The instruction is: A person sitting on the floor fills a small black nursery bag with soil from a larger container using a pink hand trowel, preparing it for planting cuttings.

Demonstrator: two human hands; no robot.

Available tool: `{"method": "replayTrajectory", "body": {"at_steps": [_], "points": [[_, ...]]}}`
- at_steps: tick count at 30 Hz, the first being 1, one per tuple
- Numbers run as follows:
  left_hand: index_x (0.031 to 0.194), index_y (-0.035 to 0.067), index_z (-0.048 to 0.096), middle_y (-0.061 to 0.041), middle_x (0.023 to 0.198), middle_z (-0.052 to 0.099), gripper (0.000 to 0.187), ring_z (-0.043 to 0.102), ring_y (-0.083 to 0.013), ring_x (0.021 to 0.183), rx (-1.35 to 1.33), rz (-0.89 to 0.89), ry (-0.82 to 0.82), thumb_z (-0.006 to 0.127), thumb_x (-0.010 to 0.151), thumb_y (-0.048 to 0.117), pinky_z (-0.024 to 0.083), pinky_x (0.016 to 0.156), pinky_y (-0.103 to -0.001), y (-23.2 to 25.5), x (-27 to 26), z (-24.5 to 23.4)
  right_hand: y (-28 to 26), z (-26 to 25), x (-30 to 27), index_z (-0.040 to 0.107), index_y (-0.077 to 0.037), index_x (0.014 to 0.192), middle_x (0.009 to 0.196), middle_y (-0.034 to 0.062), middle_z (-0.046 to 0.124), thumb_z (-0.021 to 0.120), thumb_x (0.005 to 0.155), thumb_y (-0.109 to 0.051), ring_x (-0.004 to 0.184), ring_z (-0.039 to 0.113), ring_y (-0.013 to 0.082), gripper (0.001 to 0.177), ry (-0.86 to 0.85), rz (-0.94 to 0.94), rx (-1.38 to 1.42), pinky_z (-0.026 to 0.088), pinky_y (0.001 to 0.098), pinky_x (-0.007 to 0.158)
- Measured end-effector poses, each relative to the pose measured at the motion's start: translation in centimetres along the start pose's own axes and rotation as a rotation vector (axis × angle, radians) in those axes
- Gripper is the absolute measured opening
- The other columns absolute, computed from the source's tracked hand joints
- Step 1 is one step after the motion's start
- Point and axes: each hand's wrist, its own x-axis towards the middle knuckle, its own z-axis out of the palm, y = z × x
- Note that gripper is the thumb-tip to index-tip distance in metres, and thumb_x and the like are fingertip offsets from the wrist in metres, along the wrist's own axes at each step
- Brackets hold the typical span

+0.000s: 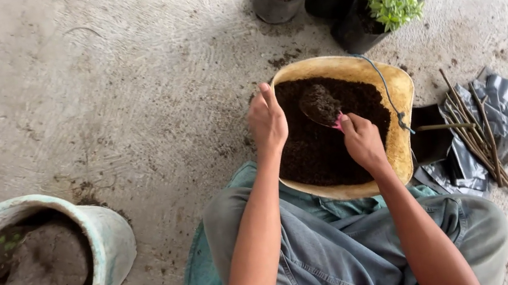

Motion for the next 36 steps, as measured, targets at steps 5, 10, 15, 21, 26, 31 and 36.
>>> {"method": "replayTrajectory", "body": {"at_steps": [5,10,15,21,26,31,36], "points": [[0.14,0.0,0.058,-0.033,0.128,0.06,0.088,0.058,-0.0505,0.124,0.071,0.037,-0.001,0.01,0.105,0.064,0.046,0.104,-0.058,1.3,-1.0,-0.8,-1.1,-1.4,-2.4,0.067,-0.005,0.09,0.072,0.0273,0.063,0.046,0.107,-0.038,0.084,0.065,0.049,0.042,0.1,0.014,-0.025,0.047,0.0564,0.08],[0.141,-0.002,0.058,-0.034,0.128,0.059,0.088,0.058,-0.0507,0.124,0.055,0.062,0.009,0.01,0.106,0.063,0.047,0.102,-0.059,-0.5,-0.1,0.2,-2.5,-4.4,-7.4,0.071,-0.012,0.103,0.063,0.0215,0.063,0.049,0.106,-0.037,0.082,0.067,0.0453,0.034,0.087,0.035,-0.09,0.05,0.0559,0.08],[0.127,-0.006,0.064,-0.035,0.117,0.062,0.089,0.062,-0.0489,0.117,0.043,0.09,0.008,0.009,0.107,0.061,0.048,0.1,-0.058,0.3,-0.7,-0.4,-0.9,-6.9,-10.5,0.065,-0.014,0.129,0.06,0.0106,0.061,0.051,0.107,-0.027,0.059,0.063,0.0224,0.029,0.104,0.023,-0.011,0.054,0.0388,0.07],[0.113,-0.013,0.067,-0.043,0.109,0.063,0.081,0.06,-0.0583,0.11,0.097,0.123,0.035,0.016,0.109,0.051,0.041,0.101,-0.064,0.5,-1.0,-0.6,1.2,-7.8,-12.6,0.064,-0.014,0.133,0.071,0.0138,0.075,0.056,0.104,-0.028,0.077,0.073,0.0386,0.033,0.178,-0.05,-0.091,0.057,0.0522,0.079],[0.109,-0.01,0.069,-0.035,0.105,0.067,0.092,0.065,-0.051,0.105,0.109,0.126,0.061,0.011,0.106,0.062,0.046,0.096,-0.058,-0.8,-0.2,-0.6,1.7,-7.3,-12.6,0.07,-0.021,0.126,0.062,0.0064,0.069,0.064,0.099,-0.026,0.058,0.067,0.0264,0.028,0.242,-0.104,-0.032,0.058,0.035,0.068],[0.107,-0.009,0.069,-0.033,0.099,0.067,0.088,0.066,-0.0474,0.099,0.086,0.132,0.068,0.015,0.109,0.062,0.049,0.09,-0.055,-3.4,1.7,-0.2,2.2,-6.9,-11.8,0.072,-0.023,0.124,0.059,0.0021,0.067,0.064,0.099,-0.028,0.052,0.063,0.0216,0.027,0.277,-0.119,-0.054,0.056,0.0332,0.067],[0.104,-0.006,0.068,-0.026,0.093,0.066,0.087,0.066,-0.0352,0.089,0.062,0.119,0.064,0.017,0.11,0.064,0.05,0.084,-0.047,-4.3,2.0,-0.3,2.4,-7.2,-12.0,0.069,-0.027,0.125,0.057,0.0018,0.067,0.065,0.097,-0.032,0.059,0.066,0.0313,0.03,0.294,-0.038,-0.08,0.056,0.0413,0.075]]}}
